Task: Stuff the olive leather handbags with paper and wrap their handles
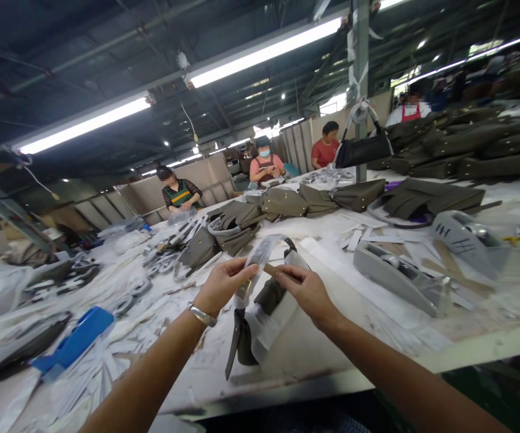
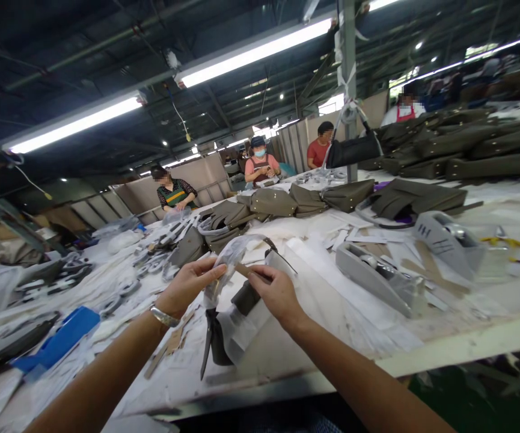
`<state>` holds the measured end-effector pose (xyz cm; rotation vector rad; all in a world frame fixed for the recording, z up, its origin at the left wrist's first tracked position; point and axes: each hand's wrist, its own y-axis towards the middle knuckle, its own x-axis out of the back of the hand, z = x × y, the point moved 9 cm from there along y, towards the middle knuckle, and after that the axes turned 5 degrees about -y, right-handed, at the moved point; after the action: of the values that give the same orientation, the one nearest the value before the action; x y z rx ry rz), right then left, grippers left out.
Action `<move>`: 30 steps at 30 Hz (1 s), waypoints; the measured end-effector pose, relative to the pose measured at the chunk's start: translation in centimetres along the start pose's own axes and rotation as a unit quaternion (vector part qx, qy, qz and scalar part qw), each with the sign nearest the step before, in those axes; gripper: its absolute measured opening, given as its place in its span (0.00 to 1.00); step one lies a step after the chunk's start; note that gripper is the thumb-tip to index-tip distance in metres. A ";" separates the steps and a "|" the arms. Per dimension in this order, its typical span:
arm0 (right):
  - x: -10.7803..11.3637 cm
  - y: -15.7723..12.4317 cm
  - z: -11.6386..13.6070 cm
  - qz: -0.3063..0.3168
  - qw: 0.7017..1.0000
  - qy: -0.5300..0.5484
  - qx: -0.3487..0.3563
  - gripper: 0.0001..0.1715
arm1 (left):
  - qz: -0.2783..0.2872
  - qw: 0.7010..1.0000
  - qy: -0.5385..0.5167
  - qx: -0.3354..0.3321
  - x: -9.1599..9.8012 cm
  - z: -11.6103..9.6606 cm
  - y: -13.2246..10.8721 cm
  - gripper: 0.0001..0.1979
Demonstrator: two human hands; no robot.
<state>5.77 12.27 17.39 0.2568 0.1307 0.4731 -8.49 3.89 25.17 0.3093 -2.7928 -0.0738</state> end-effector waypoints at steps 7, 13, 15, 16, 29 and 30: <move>-3.1 0.3 0.2 0.056 0.987 0.137 -0.058 0.21 | 0.013 0.998 0.047 -0.034 -0.8 -0.8 0.1 0.23; -4.4 -1.0 1.8 0.130 0.951 0.259 -0.103 0.18 | -0.001 0.985 0.156 -0.072 -0.6 -1.9 -0.3 0.20; -4.4 -1.3 2.7 0.152 0.947 0.267 -0.089 0.17 | -0.007 0.980 0.184 -0.074 -0.5 -2.1 -0.5 0.19; -4.5 -1.5 2.9 0.162 0.948 0.259 -0.087 0.16 | -0.012 0.977 0.198 -0.078 -0.5 -2.3 -0.6 0.19; -3.6 -0.8 2.3 0.048 0.975 0.188 -0.111 0.15 | -0.073 0.958 0.224 -0.164 -1.4 -2.6 -1.7 0.15; -3.5 -0.8 2.3 0.041 0.973 0.195 -0.112 0.15 | -0.070 0.959 0.215 -0.172 -1.6 -2.6 -1.8 0.15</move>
<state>3.42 9.42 19.56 -0.0556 0.4494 0.6130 -5.84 2.46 26.93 0.3816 -2.2732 -0.4637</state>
